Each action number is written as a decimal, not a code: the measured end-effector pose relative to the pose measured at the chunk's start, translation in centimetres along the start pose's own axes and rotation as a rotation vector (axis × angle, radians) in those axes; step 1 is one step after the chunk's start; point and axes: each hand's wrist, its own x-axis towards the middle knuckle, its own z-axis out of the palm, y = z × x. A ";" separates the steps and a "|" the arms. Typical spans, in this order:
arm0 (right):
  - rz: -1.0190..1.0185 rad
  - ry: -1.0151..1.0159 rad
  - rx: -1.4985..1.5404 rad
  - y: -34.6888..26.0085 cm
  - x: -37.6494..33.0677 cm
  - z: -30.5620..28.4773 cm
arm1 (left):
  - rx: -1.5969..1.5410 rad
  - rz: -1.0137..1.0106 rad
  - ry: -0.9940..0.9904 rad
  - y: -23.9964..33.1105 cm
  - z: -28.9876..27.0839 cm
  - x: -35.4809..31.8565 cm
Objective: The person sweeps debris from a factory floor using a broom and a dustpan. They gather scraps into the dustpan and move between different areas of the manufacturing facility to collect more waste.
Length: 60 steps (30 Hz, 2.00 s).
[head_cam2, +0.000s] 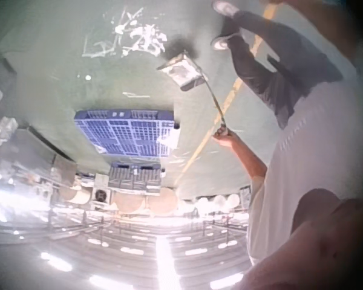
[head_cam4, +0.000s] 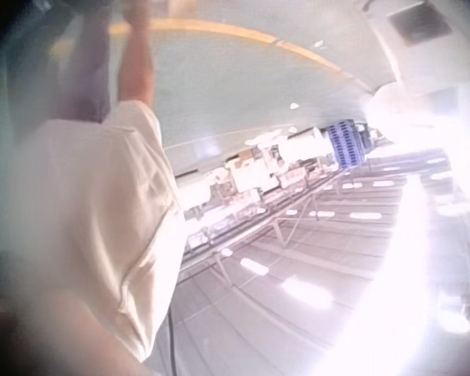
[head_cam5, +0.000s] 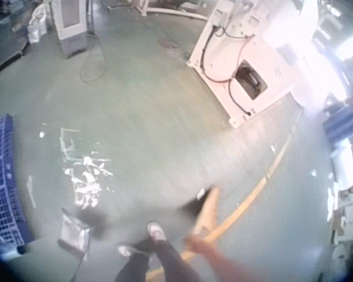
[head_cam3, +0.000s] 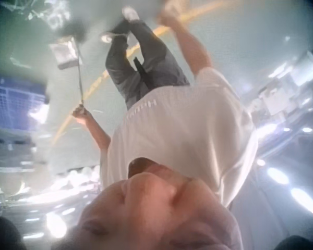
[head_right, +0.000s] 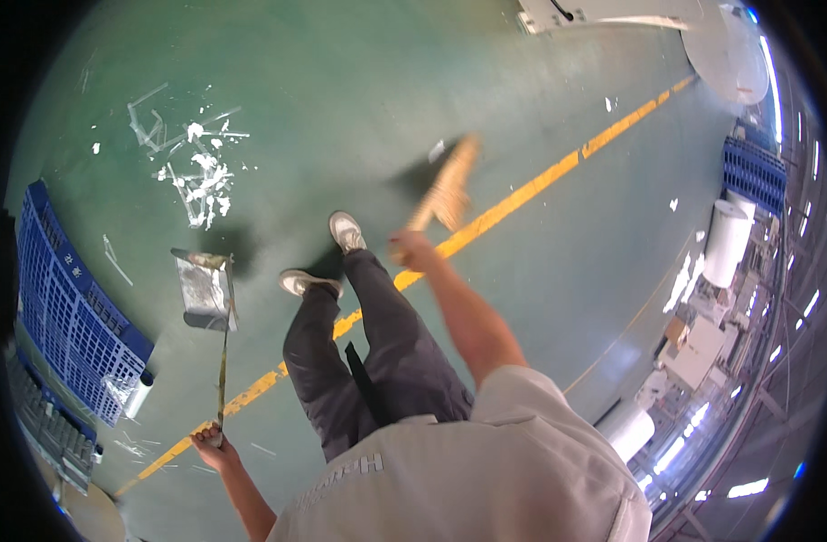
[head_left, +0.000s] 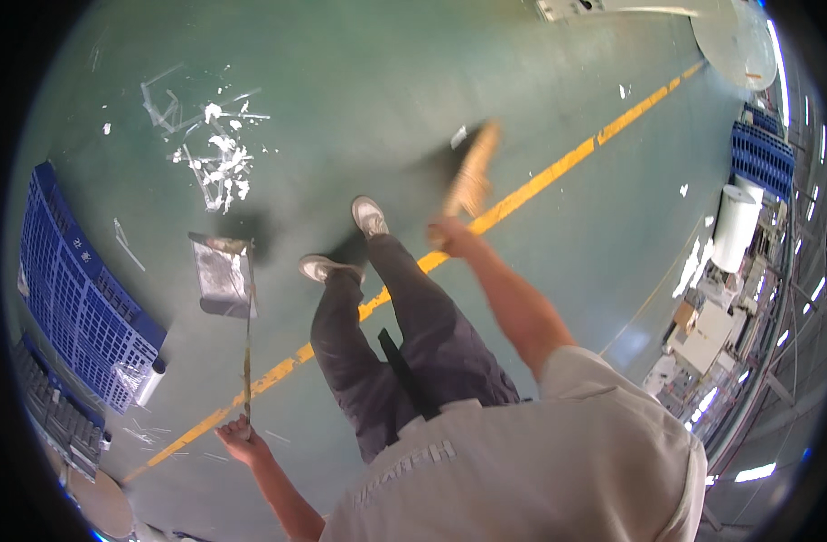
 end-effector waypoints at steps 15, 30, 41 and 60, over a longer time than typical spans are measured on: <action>0.616 -0.758 0.975 -38.1 11.9 -2.5 | -0.137 -0.038 0.051 5.2 6.0 4.7; 0.218 -0.392 0.119 -60.1 65.3 -11.5 | -0.242 -0.138 0.564 8.7 13.5 10.7; -0.125 -0.503 -0.107 -76.5 100.2 13.9 | -0.326 -0.273 0.984 13.9 30.5 10.0; -0.163 -0.839 -0.838 -79.0 78.9 -14.2 | -0.843 -0.382 0.808 11.8 46.8 5.7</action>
